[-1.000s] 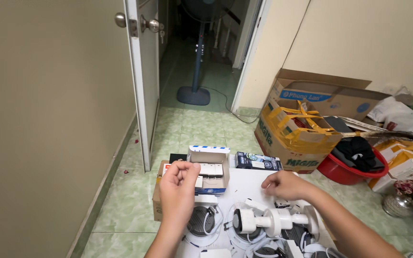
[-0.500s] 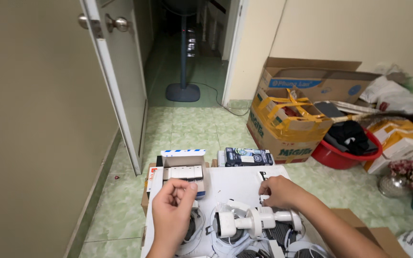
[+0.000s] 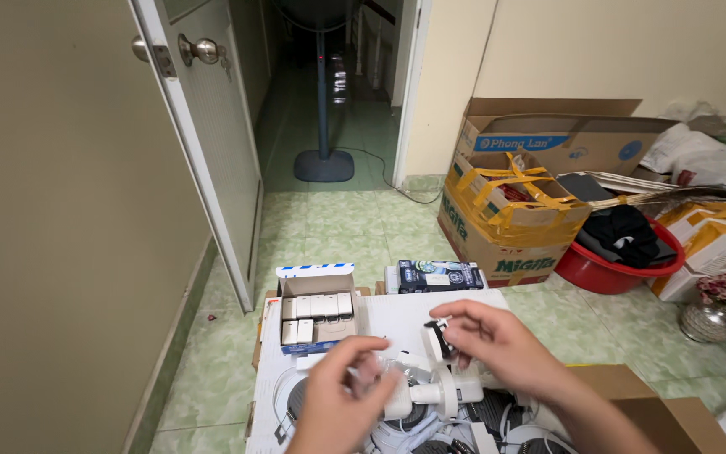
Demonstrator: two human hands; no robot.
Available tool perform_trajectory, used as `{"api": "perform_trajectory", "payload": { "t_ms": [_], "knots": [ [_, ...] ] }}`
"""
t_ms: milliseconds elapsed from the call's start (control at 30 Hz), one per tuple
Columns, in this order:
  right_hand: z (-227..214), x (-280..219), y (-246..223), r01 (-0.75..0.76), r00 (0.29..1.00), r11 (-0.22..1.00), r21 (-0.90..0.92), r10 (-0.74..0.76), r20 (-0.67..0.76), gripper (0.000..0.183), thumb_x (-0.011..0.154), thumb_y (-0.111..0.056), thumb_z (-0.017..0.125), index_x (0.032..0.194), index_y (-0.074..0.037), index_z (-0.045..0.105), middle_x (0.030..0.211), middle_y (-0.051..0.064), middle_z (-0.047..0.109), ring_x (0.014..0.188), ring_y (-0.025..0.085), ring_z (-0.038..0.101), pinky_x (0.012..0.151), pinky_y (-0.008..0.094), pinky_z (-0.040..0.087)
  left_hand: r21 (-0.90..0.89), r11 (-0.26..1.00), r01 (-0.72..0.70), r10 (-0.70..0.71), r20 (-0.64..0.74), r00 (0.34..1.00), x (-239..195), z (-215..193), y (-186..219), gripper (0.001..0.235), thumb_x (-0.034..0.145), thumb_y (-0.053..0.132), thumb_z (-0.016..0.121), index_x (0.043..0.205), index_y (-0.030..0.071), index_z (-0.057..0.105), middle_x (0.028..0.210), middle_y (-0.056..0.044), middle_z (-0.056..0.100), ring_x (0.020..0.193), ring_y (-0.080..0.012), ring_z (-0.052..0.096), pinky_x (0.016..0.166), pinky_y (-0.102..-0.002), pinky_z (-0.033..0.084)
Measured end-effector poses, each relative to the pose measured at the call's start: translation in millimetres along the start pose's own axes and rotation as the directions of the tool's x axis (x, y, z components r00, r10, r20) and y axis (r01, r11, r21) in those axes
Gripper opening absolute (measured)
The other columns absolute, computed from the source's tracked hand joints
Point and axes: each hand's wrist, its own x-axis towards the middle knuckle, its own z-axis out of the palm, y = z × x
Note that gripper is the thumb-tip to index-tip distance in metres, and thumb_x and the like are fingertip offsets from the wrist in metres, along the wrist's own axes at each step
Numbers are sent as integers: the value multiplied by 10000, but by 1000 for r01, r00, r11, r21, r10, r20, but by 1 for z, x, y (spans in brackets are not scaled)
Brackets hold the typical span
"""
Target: The person repeatedly picks up small white electronic components from a box, rotates them to inspect different sides, and places them back into the box. The task involves handling multiple identical units one at a time.
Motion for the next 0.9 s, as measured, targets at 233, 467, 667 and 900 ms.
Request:
{"api": "perform_trajectory", "payload": {
  "t_ms": [233,467,667,900],
  "knots": [
    [29,-58,24,-109,992,751,651,125,22,401,1008,-119,610,1360,33,728,758,129,541,547,125,409,490,262,300,44,957,-286,288,-41,957,-28,53,52,525,614,142,923,1133,173,847,813,37,645,664,-55,611,507,-199,501],
    [24,-74,22,-115,980,679,725,196,-28,465,960,-54,569,1372,88,731,1166,374,857,980,401,793,768,374,542,133,955,-265,244,159,957,-25,53,68,526,664,297,969,1168,231,837,981,59,634,761,-70,679,684,-206,558],
    [25,-73,47,60,998,626,778,-56,-31,314,974,27,611,1287,34,579,834,256,644,686,393,695,686,428,575,62,897,-437,440,-47,897,-35,59,61,427,734,118,856,1160,104,834,932,-16,759,748,-91,685,595,-198,564],
    [36,-117,3,41,982,751,659,92,-165,483,838,54,708,1316,117,710,957,423,840,772,468,817,732,515,681,200,844,-497,499,47,866,-69,47,91,358,930,177,681,1268,92,767,1064,-30,727,789,-121,677,705,-215,550]
  ]
}}
